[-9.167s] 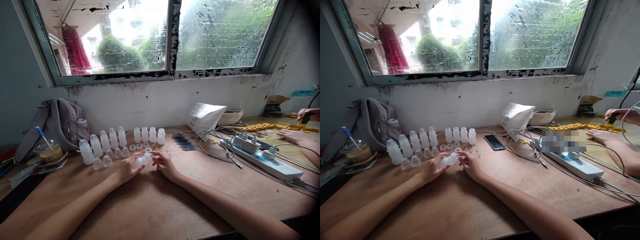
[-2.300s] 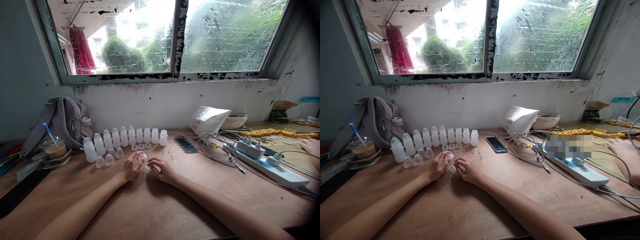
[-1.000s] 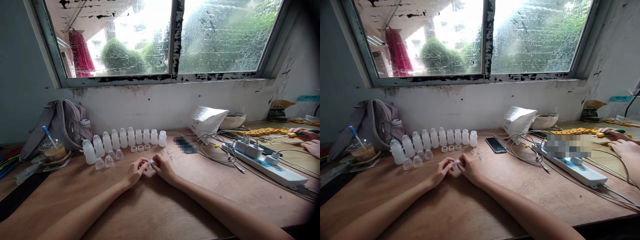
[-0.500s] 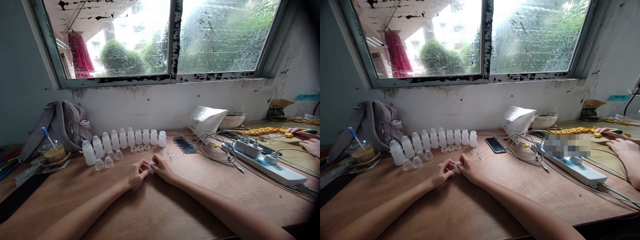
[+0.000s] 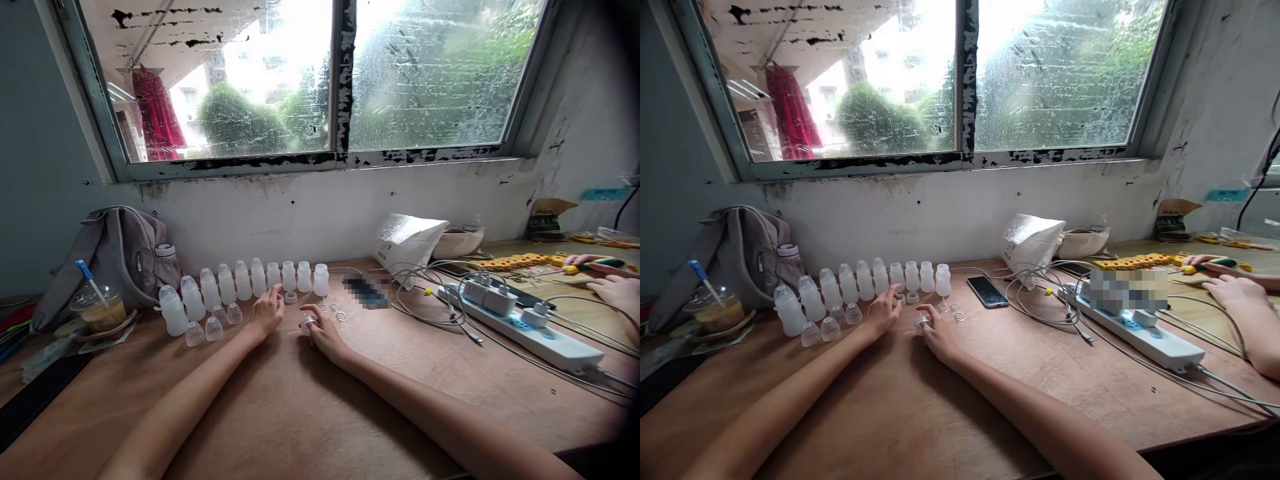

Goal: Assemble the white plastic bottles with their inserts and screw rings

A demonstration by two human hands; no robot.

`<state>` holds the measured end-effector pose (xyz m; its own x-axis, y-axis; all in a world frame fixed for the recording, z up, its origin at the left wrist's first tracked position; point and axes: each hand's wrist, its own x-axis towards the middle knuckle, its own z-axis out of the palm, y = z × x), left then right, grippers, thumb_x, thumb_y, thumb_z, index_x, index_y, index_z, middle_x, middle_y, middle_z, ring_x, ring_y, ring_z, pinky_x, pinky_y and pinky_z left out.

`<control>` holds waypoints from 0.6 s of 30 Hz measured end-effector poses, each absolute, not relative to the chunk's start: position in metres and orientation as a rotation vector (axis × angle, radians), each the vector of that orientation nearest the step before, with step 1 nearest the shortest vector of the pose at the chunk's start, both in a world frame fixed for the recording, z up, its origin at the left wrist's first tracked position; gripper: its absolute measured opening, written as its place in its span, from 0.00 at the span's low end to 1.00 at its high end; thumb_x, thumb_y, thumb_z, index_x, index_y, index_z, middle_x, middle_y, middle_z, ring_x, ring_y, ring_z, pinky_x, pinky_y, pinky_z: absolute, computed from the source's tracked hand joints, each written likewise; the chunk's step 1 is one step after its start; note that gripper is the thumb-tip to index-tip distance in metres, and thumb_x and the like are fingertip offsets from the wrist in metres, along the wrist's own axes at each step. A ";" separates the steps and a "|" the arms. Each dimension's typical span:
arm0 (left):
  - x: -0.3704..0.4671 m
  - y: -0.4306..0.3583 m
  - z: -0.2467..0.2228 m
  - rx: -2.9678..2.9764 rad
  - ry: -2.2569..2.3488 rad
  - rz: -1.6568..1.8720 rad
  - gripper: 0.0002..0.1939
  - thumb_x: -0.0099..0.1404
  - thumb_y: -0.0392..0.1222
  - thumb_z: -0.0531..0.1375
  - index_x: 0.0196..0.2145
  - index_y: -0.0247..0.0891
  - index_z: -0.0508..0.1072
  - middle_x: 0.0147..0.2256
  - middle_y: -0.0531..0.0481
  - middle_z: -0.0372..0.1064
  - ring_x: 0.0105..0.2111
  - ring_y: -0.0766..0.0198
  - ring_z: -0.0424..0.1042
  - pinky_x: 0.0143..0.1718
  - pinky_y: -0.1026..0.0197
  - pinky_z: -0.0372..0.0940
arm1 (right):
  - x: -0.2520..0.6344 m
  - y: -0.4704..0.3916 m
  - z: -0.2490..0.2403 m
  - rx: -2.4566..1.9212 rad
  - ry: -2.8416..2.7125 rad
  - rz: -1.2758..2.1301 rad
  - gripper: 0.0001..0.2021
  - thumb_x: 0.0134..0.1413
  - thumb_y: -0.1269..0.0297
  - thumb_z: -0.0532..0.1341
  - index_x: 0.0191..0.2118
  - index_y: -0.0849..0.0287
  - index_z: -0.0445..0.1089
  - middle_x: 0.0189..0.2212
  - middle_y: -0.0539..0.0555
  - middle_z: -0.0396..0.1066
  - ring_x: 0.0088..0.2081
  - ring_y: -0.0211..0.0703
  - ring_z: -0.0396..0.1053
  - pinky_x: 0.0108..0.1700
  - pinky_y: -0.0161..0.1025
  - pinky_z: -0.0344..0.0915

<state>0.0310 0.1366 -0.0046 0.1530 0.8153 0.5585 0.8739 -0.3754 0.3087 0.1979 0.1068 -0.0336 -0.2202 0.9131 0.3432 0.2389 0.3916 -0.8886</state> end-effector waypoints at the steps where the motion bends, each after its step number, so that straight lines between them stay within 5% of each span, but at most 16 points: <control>1: 0.029 0.150 -0.001 -2.278 -1.737 -1.020 0.22 0.59 0.36 0.50 0.52 0.37 0.56 0.37 0.44 0.68 0.37 0.57 0.68 0.35 0.59 0.62 | 0.199 0.107 -0.034 -1.003 -1.711 0.884 0.21 0.42 0.79 0.46 0.43 0.55 0.60 0.23 0.47 0.64 0.14 0.30 0.58 0.17 0.28 0.56; 11: 0.034 0.217 0.006 -2.034 -1.804 -1.041 0.17 0.59 0.37 0.50 0.48 0.36 0.62 0.42 0.39 0.62 0.42 0.52 0.64 0.36 0.56 0.61 | 0.198 0.109 -0.036 -1.019 -1.697 0.864 0.14 0.47 0.77 0.48 0.35 0.57 0.65 0.20 0.47 0.64 0.14 0.31 0.61 0.17 0.29 0.59; 18: 0.038 0.188 0.012 -2.034 -1.599 -1.091 0.06 0.61 0.38 0.49 0.34 0.37 0.65 0.49 0.41 0.55 0.48 0.53 0.57 0.46 0.51 0.54 | 0.196 0.101 -0.025 -0.970 -1.575 1.087 0.17 0.51 0.64 0.54 0.49 0.54 0.59 0.38 0.57 0.68 0.28 0.41 0.70 0.16 0.30 0.61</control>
